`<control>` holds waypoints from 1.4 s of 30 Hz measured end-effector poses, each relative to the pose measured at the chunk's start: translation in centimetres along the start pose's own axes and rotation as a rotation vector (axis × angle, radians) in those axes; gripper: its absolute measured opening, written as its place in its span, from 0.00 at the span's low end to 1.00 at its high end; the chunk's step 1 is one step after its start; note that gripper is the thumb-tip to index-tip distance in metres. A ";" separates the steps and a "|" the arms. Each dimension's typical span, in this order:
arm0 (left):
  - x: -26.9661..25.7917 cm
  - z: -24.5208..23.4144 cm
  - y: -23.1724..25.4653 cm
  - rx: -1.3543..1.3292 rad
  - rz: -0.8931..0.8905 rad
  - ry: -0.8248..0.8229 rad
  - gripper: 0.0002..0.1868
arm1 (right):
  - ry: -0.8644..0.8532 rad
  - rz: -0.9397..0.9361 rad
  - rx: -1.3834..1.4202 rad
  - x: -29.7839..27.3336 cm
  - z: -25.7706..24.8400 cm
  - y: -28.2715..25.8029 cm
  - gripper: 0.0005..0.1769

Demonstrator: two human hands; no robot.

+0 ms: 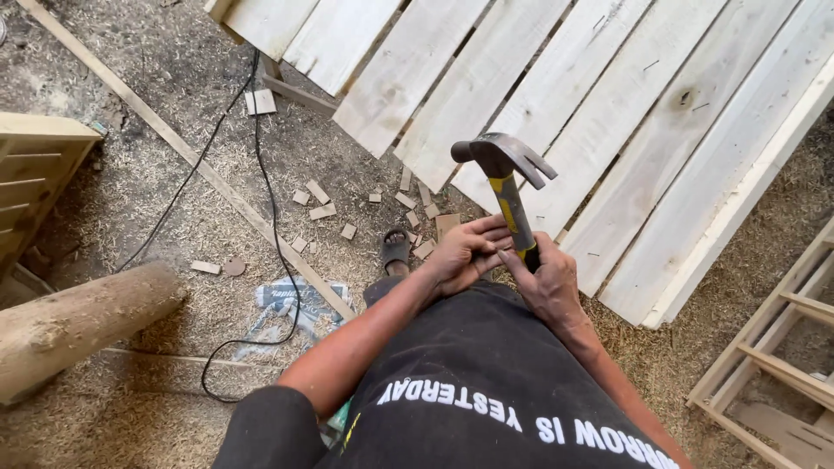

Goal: Nailing wooden planks onto a structure to build furniture.

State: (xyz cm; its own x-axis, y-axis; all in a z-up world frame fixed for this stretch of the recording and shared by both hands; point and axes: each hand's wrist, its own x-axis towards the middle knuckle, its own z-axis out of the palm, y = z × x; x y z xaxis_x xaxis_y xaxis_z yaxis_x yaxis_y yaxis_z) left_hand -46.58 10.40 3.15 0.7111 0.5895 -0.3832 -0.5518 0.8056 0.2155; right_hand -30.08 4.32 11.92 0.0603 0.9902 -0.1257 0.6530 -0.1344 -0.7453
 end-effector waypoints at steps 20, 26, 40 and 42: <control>-3.8 -0.8 8.1 -0.007 -0.005 -0.010 0.42 | 0.080 0.187 0.225 1.6 5.6 -6.5 0.10; -4.7 -0.8 9.1 0.125 0.018 -0.029 0.42 | 0.133 0.191 0.220 2.8 6.1 -7.4 0.10; -3.3 -4.1 8.0 0.445 0.079 0.189 0.33 | 0.122 0.223 0.184 3.9 7.6 -6.7 0.12; -3.9 -4.2 8.7 0.696 0.103 0.178 0.29 | 0.127 0.227 0.177 4.0 7.1 -6.5 0.12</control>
State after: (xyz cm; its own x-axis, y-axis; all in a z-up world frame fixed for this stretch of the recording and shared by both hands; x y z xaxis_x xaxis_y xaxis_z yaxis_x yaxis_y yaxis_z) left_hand -56.04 14.88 2.78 0.5559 0.6939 -0.4576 -0.1652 0.6318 0.7573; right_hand -39.50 8.93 11.61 0.2903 0.9296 -0.2273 0.4712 -0.3456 -0.8115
